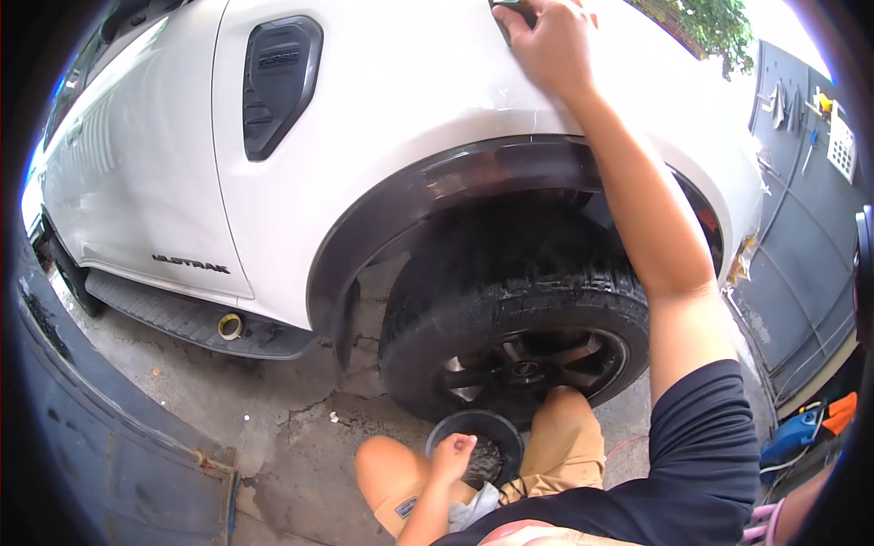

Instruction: The person sands a small area of the white car's fender using a small piece of sandpaper dipped in a bucket of water, then wipes the area with a cloth.

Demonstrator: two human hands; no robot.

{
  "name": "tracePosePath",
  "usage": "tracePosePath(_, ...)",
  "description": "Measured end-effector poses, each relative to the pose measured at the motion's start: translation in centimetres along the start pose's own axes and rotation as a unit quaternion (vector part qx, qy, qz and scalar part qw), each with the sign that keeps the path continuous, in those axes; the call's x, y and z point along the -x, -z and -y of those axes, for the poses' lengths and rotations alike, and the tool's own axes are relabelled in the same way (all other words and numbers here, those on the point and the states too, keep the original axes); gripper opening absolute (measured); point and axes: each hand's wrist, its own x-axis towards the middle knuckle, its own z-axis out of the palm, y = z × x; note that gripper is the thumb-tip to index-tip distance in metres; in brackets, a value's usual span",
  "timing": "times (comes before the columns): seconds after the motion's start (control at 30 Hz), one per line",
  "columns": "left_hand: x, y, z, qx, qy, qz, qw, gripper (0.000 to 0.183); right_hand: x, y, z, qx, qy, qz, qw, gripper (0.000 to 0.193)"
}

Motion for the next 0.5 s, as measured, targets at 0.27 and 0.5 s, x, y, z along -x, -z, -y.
tracePosePath(0.27,0.9,0.9,1.3,-0.013,0.012,-0.005,1.0,0.038,1.5,-2.7,2.4,-0.006,0.188,0.075,0.979,0.019)
tracePosePath(0.5,1.1,-0.4,-0.8,-0.012,0.005,0.019,1.0,0.036,1.2,-4.3,-2.0,-0.026,0.197,-0.021,0.98,0.02)
